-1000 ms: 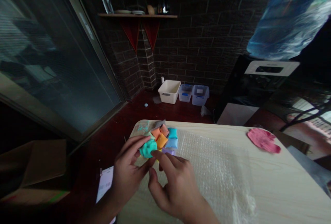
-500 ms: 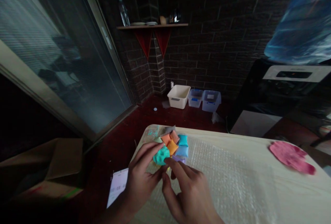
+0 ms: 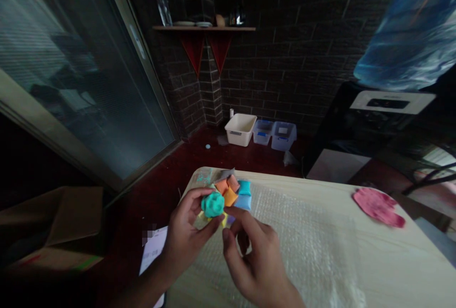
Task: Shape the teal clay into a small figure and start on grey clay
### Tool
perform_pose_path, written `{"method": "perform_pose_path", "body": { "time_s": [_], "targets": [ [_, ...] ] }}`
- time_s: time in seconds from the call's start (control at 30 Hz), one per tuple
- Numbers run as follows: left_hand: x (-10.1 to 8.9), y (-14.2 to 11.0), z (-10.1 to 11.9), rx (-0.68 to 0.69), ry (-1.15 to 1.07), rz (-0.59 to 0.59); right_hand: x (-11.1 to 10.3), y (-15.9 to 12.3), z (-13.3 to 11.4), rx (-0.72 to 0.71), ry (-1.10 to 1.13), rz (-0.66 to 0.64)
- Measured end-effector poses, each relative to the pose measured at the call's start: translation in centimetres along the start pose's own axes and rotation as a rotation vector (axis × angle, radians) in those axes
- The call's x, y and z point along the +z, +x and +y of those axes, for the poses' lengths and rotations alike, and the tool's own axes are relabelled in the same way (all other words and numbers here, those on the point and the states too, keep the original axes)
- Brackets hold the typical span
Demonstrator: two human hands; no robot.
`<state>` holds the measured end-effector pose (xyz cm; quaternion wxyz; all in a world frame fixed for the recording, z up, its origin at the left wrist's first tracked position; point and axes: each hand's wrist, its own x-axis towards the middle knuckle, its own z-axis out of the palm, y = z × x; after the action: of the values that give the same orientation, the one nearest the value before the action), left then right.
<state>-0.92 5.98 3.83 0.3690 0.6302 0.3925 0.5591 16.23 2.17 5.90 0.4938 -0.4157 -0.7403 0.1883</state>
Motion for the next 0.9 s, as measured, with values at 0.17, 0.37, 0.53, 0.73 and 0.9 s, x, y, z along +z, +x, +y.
{"method": "perform_pose_path", "body": {
  "time_s": [0.17, 0.37, 0.53, 0.73, 0.9],
  "targets": [
    [0.0, -0.1, 0.1, 0.005, -0.019, -0.001, 0.3, -0.3, 0.2, -0.044, -0.070, -0.048],
    [-0.2, 0.0, 0.1, 0.042, 0.041, -0.022, 0.0, -0.2, 0.3, -0.086, -0.134, -0.027],
    [-0.3, -0.2, 0.3, 0.109, 0.138, -0.057, -0.9, 0.2, 0.4, -0.126, -0.180, -0.100],
    [-0.9, -0.1, 0.8, 0.194, 0.262, -0.184, -1.9, 0.7, 0.2, -0.172, -0.197, -0.159],
    [-1.6, 0.0, 0.9, 0.249, 0.290, -0.294, -2.3, 0.9, -0.2, -0.201, -0.227, -0.221]
  ]
}}
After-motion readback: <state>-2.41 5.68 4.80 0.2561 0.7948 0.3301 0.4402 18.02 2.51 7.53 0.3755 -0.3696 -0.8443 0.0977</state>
